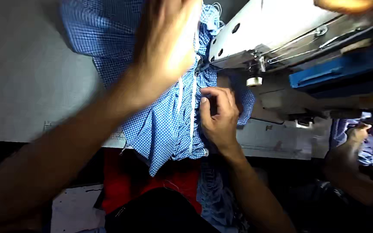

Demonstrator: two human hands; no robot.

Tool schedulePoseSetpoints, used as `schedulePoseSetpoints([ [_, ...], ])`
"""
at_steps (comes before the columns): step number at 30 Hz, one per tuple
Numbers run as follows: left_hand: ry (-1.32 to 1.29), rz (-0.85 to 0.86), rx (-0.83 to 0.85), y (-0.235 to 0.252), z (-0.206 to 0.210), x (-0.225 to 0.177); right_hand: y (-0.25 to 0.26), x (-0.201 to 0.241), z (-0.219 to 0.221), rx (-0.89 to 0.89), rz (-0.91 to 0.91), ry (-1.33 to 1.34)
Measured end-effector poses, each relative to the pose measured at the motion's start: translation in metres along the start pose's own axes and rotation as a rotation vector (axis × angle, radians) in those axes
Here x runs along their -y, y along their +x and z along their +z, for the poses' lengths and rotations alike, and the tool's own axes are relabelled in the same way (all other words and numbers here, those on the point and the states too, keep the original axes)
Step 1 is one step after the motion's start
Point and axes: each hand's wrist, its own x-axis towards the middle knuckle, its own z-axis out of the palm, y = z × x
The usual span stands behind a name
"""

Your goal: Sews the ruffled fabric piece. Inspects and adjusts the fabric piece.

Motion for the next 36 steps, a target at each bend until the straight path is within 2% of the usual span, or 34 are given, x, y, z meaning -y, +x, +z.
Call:
schedulePoseSetpoints([
  [2,-0.145,0.180,0.111,-0.041,0.027,-0.009,0.001,-0.012,0.001,0.031,0.001,-0.127],
  [3,-0.194,0.251,0.223,-0.058,0.038,-0.007,0.000,-0.016,0.002,0.063,0.012,-0.163],
  [5,-0.086,0.304,0.412,-0.077,0.051,-0.001,-0.005,-0.019,0.001,0.115,0.032,-0.186],
  [6,0.000,0.327,0.443,-0.079,0.054,0.001,-0.007,-0.019,-0.002,0.132,0.035,-0.186],
  [11,0.103,0.451,0.352,-0.071,0.054,-0.003,0.002,-0.026,-0.004,0.109,0.070,-0.145],
  [15,-0.066,0.633,0.278,-0.110,0.051,-0.013,0.000,-0.022,-0.011,0.135,0.075,-0.201],
  [18,-0.220,0.558,0.306,-0.149,0.040,-0.023,-0.013,-0.017,-0.014,0.160,0.050,-0.213],
  [20,-0.228,0.509,0.298,-0.155,0.037,-0.025,-0.013,-0.019,-0.010,0.152,0.057,-0.234],
  [27,-0.131,0.469,0.312,-0.152,0.041,-0.026,-0.009,-0.031,-0.007,0.115,0.031,-0.268],
  [36,-0.128,0.447,0.305,-0.141,0.043,-0.027,-0.011,-0.036,-0.009,0.076,-0.021,-0.311],
])
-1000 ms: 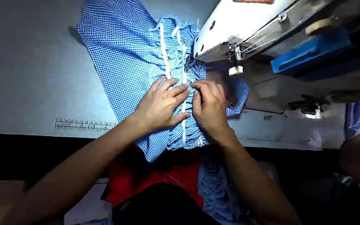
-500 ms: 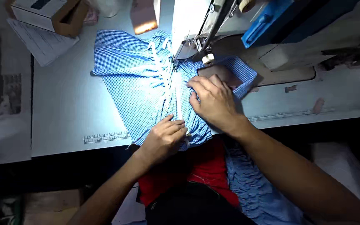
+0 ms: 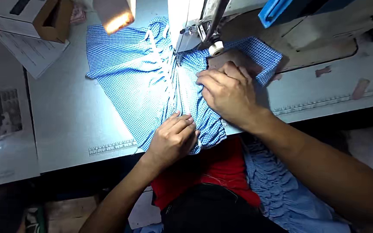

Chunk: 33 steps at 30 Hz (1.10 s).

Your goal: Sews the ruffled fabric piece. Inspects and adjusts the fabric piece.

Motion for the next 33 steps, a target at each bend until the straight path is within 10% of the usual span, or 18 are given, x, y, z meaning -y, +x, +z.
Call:
schedulePoseSetpoints([
  [33,0.050,0.011,0.026,0.013,-0.002,0.009,0.016,0.007,-0.003,0.073,0.068,-0.114],
])
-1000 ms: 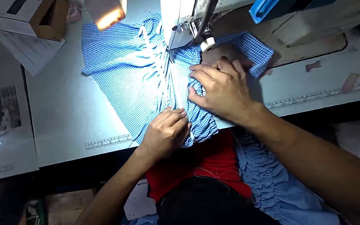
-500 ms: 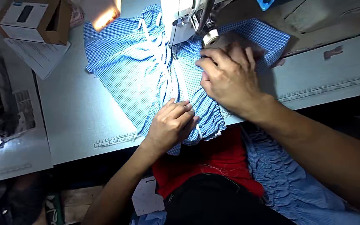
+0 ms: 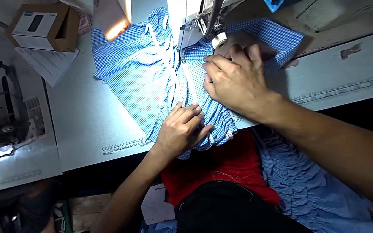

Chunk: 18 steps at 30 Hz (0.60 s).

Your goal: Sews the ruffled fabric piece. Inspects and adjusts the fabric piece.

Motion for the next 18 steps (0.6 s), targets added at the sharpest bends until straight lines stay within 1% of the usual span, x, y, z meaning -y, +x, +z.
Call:
schedulePoseSetpoints([
  [11,0.021,0.017,0.008,0.000,0.001,0.000,0.000,-0.003,0.001,-0.005,-0.001,0.000],
  [18,0.016,0.021,0.025,0.000,-0.001,0.004,-0.004,-0.007,0.009,-0.049,0.000,0.024],
])
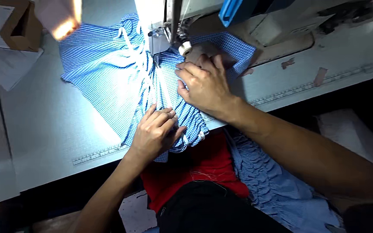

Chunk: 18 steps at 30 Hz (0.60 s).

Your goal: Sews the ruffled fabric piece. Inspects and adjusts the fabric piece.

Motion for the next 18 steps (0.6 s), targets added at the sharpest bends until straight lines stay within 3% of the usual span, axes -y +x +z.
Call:
schedulePoseSetpoints([
  [7,0.021,0.008,-0.007,0.0014,-0.0031,-0.0018,0.0011,-0.0009,0.0041,-0.070,-0.083,0.091],
  [18,0.014,-0.015,0.018,0.0065,-0.0058,-0.0059,0.0035,-0.0045,-0.0024,-0.008,-0.096,0.097],
])
